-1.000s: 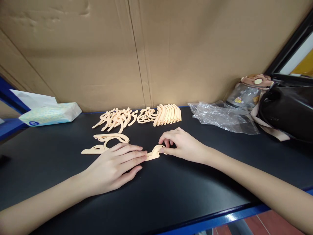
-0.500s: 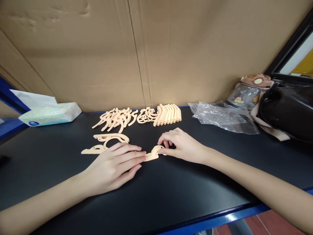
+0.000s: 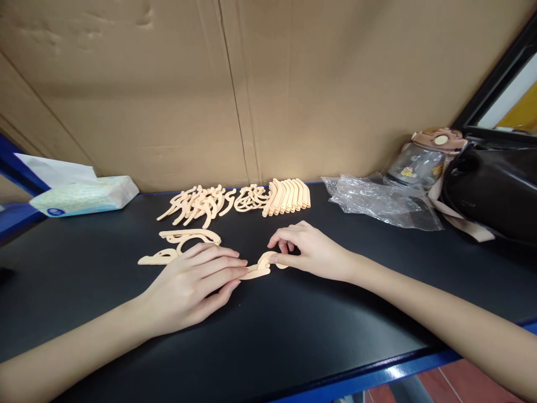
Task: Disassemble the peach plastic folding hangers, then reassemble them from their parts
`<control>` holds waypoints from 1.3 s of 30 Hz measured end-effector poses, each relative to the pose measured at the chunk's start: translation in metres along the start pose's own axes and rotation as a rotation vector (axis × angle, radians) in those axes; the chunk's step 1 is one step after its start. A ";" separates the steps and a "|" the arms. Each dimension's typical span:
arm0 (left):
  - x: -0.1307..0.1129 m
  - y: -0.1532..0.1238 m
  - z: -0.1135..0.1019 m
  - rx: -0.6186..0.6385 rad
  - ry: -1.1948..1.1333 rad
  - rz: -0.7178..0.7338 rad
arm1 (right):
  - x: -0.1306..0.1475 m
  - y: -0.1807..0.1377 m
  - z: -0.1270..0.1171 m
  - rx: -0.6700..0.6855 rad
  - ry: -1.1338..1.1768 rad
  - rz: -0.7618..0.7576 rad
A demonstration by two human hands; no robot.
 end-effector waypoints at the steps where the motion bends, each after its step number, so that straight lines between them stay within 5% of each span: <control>1: 0.002 0.001 0.000 0.003 0.004 -0.017 | -0.001 0.000 0.000 -0.008 0.001 0.005; 12: 0.068 0.039 0.004 0.166 0.211 -0.187 | -0.013 0.003 -0.002 -0.094 0.075 0.046; 20: 0.118 0.097 0.037 0.274 0.287 -0.196 | -0.015 0.003 -0.003 -0.086 0.065 0.044; 29: 0.130 0.131 0.064 0.434 0.195 -0.231 | -0.015 0.002 -0.004 -0.080 0.031 0.022; 39: 0.123 0.140 0.042 0.425 0.086 -0.349 | -0.011 0.001 -0.006 -0.080 -0.012 0.028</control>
Point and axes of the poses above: each hand's wrist, its own y-axis towards the middle knuckle, its own z-axis out of the palm, x = y × z, the point moved 3 cm from there along y, towards the middle knuckle, and after that the axes turned 2 degrees about y, right-handed, at the moved point
